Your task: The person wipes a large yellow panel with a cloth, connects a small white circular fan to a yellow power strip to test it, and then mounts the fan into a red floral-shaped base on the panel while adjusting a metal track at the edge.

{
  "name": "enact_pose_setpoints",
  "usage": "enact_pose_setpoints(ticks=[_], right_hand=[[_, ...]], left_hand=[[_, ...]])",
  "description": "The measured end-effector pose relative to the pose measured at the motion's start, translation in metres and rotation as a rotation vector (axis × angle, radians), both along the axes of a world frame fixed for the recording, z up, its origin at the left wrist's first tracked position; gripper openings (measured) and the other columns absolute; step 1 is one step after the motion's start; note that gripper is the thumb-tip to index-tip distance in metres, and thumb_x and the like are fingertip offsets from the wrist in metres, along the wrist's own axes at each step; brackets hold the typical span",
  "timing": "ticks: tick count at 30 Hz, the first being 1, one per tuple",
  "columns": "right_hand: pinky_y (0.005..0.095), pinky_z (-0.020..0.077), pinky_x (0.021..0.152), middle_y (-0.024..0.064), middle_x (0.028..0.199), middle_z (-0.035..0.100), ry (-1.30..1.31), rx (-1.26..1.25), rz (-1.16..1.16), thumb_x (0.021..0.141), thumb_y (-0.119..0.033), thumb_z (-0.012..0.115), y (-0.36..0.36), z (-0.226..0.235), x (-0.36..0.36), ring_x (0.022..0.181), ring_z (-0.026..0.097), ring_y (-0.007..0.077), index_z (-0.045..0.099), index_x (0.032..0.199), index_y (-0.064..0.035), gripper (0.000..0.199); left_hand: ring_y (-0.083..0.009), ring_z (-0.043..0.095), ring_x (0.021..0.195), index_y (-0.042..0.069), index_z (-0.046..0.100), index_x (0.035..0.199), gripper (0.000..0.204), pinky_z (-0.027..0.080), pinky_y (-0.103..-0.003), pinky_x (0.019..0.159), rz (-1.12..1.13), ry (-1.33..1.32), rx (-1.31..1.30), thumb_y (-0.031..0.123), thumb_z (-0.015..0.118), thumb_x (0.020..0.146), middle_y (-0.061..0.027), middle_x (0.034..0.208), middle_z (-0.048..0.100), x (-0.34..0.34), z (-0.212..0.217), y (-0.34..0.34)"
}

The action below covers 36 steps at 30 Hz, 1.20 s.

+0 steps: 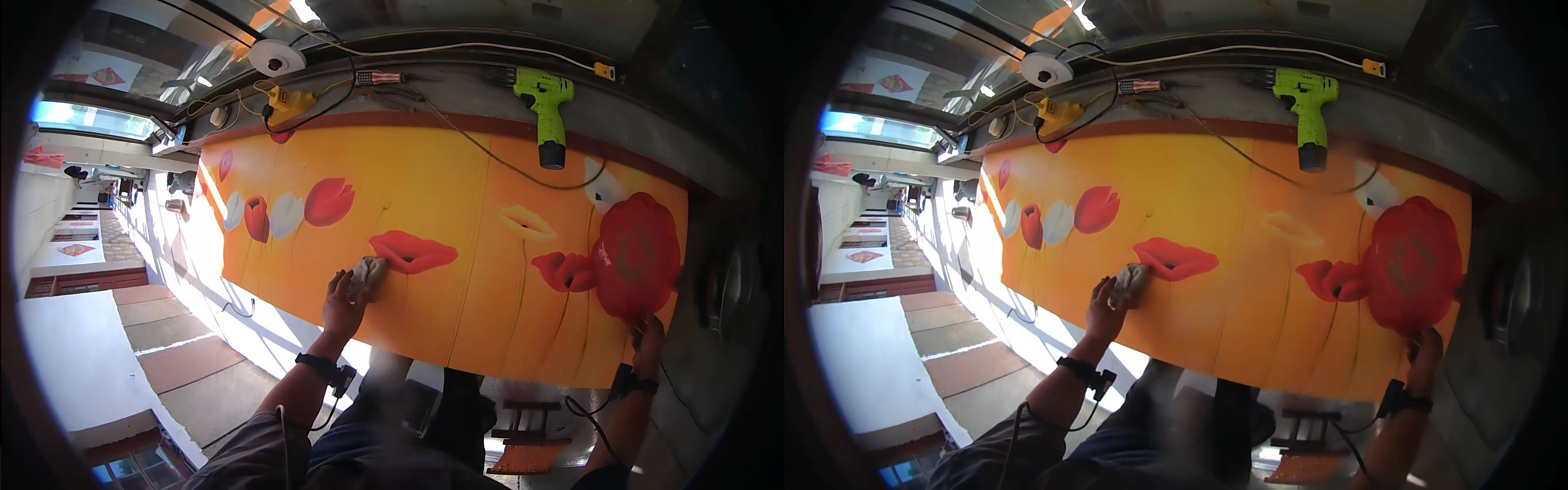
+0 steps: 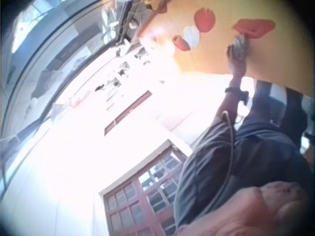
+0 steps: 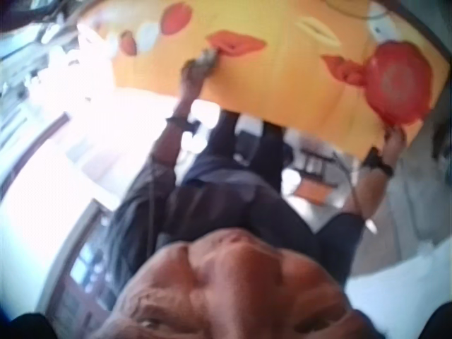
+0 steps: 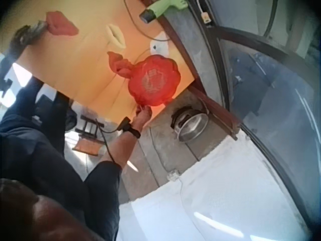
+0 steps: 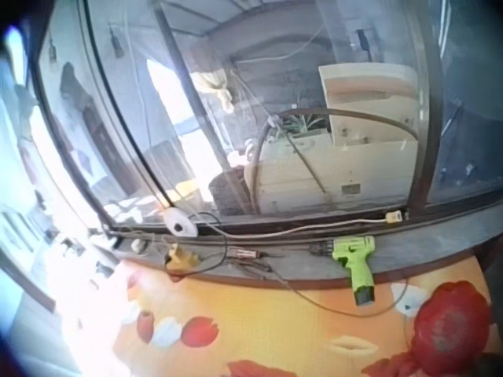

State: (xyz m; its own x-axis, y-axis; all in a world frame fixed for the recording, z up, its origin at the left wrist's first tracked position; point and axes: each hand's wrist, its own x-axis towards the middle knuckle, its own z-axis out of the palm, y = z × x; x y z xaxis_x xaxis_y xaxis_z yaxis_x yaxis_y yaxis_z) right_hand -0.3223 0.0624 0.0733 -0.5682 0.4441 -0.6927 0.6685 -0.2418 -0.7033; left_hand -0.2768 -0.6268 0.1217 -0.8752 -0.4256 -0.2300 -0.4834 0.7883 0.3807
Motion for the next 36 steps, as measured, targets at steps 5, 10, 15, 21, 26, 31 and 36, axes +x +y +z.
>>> enact_pose_setpoints(ticks=[5,10,15,21,26,31,36], right_hand=[[0.0259,0.0398,0.055,0.0112,0.107,0.06,-0.085,0.16,-0.222,0.094,-0.037,0.061,-0.064,0.022,0.038,0.069,0.058,0.0168,0.047,0.138,-0.0081,0.055],[0.0279,0.0412,0.06,0.0082,0.107,0.06,-0.175,0.186,-0.085,0.095,-0.043,0.059,-0.13,0.043,0.061,0.075,0.06,0.0172,0.051,0.131,-0.0079,0.051],[0.028,0.0419,0.054,0.0081,0.098,0.062,-0.162,0.16,0.061,0.098,-0.041,0.057,-0.215,0.042,0.048,0.067,0.062,0.0171,0.052,0.128,-0.0083,0.045],[0.0277,0.0437,0.054,0.0084,0.096,0.064,-0.175,0.077,0.35,0.098,-0.034,0.059,-0.336,0.039,-0.002,0.069,0.064,0.0162,0.053,0.129,-0.0064,0.042],[0.0274,0.0461,0.055,0.0077,0.095,0.065,-0.182,0.073,0.573,0.097,-0.028,0.061,-0.415,0.039,-0.027,0.07,0.066,0.0152,0.053,0.13,-0.0051,0.041],[0.0261,0.0487,0.056,0.0059,0.093,0.066,-0.147,0.047,0.643,0.095,-0.023,0.065,-0.444,0.031,-0.032,0.071,0.065,0.0132,0.056,0.127,-0.0052,0.038],[0.0308,0.0511,0.064,0.0083,0.101,0.066,-0.179,0.116,0.787,0.097,-0.026,0.06,-0.459,0.035,-0.037,0.079,0.068,0.0166,0.054,0.134,-0.0072,0.041]], left_hand=[[-0.0338,0.057,0.122,0.006,0.06,0.128,0.047,0.047,-0.043,0.101,0.114,-0.007,0.078,0.032,0.067,0.09,-0.0162,0.133,0.058,0.001,0.011,-0.034],[-0.0319,0.062,0.113,0.007,0.062,0.126,0.04,0.05,-0.041,0.095,0.146,-0.035,0.081,0.029,0.065,0.093,-0.0154,0.126,0.062,-0.018,0.021,-0.071],[-0.03,0.065,0.106,0.008,0.063,0.122,0.036,0.052,-0.041,0.089,0.173,-0.022,0.116,0.028,0.065,0.093,-0.015,0.12,0.063,-0.025,0.011,-0.122],[-0.0292,0.067,0.102,0.008,0.064,0.118,0.033,0.053,-0.041,0.085,0.22,-0.02,0.175,0.028,0.065,0.093,-0.0147,0.116,0.065,-0.029,0.003,-0.16],[-0.0287,0.067,0.101,0.007,0.064,0.118,0.032,0.054,-0.04,0.083,0.235,-0.001,0.22,0.027,0.065,0.093,-0.0152,0.113,0.065,-0.027,-0.005,-0.179],[-0.0287,0.068,0.099,0.005,0.064,0.117,0.031,0.054,-0.04,0.083,0.252,0.003,0.277,0.024,0.065,0.092,-0.0158,0.113,0.066,-0.029,-0.009,-0.186],[-0.0286,0.069,0.098,0.004,0.064,0.117,0.031,0.055,-0.039,0.082,0.224,0.0,0.292,0.022,0.066,0.092,-0.0159,0.115,0.066,-0.032,-0.012,-0.188]])
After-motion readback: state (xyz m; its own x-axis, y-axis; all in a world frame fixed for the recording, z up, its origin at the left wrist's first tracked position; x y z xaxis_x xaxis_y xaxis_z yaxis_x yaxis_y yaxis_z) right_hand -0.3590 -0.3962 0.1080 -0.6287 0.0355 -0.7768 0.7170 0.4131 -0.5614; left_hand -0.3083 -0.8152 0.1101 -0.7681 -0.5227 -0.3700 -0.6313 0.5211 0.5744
